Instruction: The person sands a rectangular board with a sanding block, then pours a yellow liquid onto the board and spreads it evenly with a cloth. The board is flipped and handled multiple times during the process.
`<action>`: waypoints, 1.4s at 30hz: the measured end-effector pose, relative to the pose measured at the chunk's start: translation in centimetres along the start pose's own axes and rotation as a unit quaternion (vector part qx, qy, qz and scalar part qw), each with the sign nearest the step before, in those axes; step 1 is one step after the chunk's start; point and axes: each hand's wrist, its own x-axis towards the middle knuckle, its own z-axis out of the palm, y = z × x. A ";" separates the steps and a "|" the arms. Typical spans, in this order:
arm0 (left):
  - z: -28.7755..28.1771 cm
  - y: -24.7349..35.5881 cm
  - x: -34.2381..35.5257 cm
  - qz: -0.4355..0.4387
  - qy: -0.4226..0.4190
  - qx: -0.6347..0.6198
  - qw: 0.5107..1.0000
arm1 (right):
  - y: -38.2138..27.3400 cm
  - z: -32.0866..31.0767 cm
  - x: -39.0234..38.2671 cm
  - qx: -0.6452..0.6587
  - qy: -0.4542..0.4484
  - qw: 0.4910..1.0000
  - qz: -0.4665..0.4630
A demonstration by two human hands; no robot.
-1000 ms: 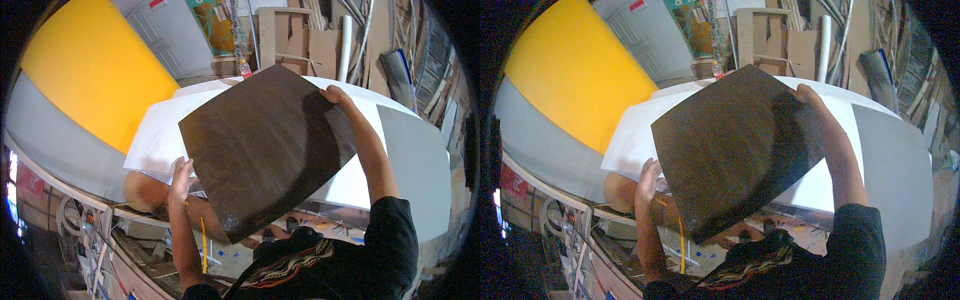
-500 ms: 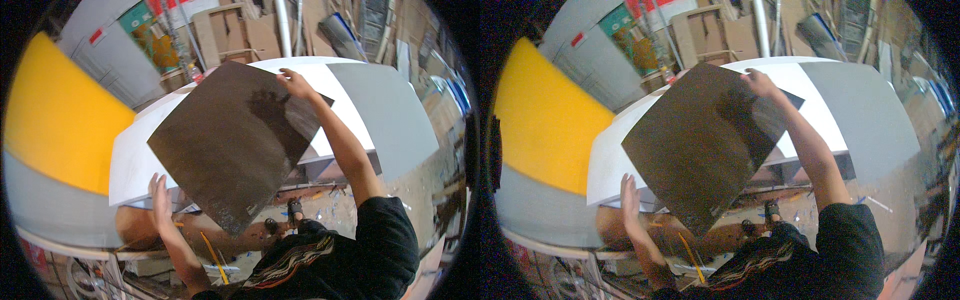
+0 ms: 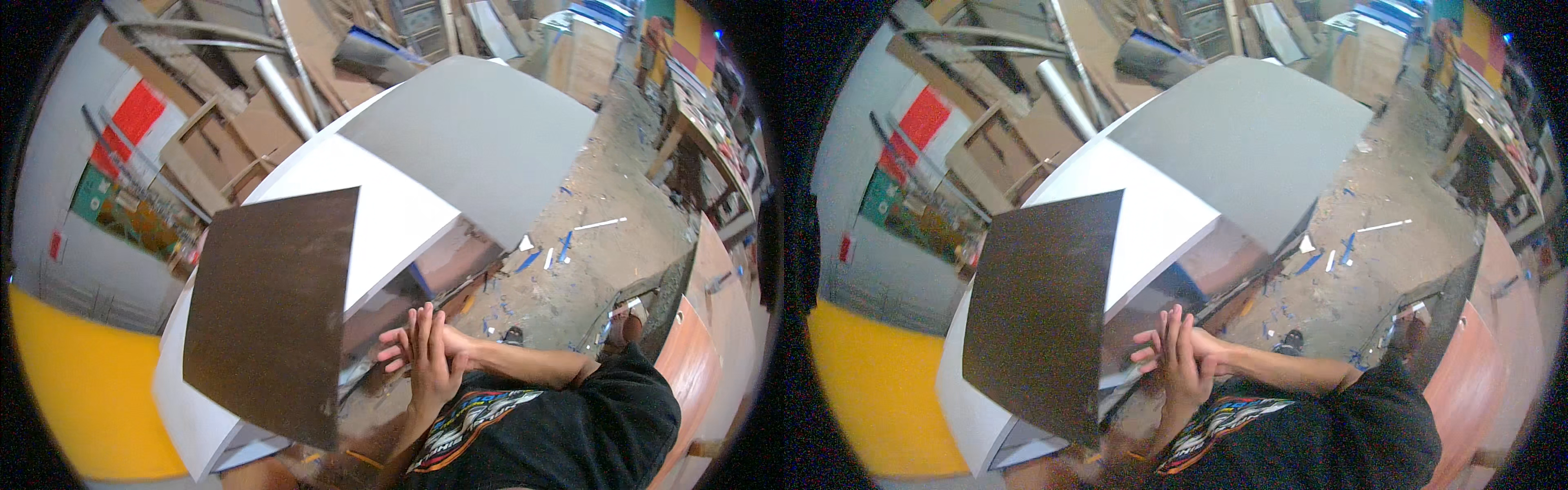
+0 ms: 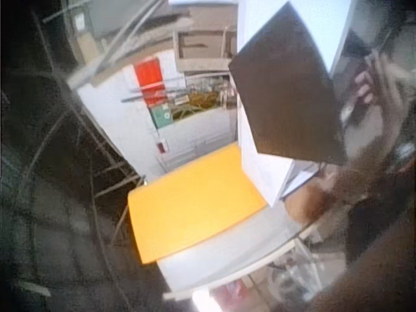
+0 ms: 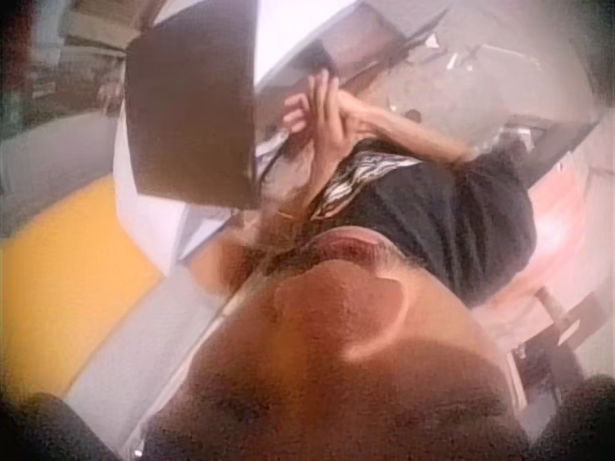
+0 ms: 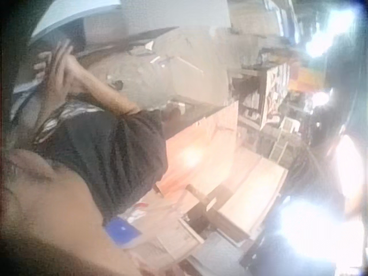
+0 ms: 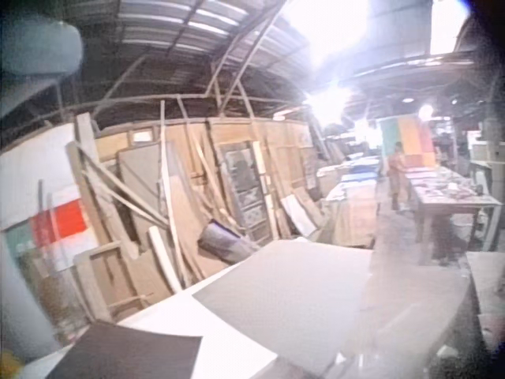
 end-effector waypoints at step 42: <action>36.1 3.7 73.3 -0.219 -0.372 -0.191 0.882 | -46.5 -25.7 -55.3 -0.186 0.616 0.562 -0.520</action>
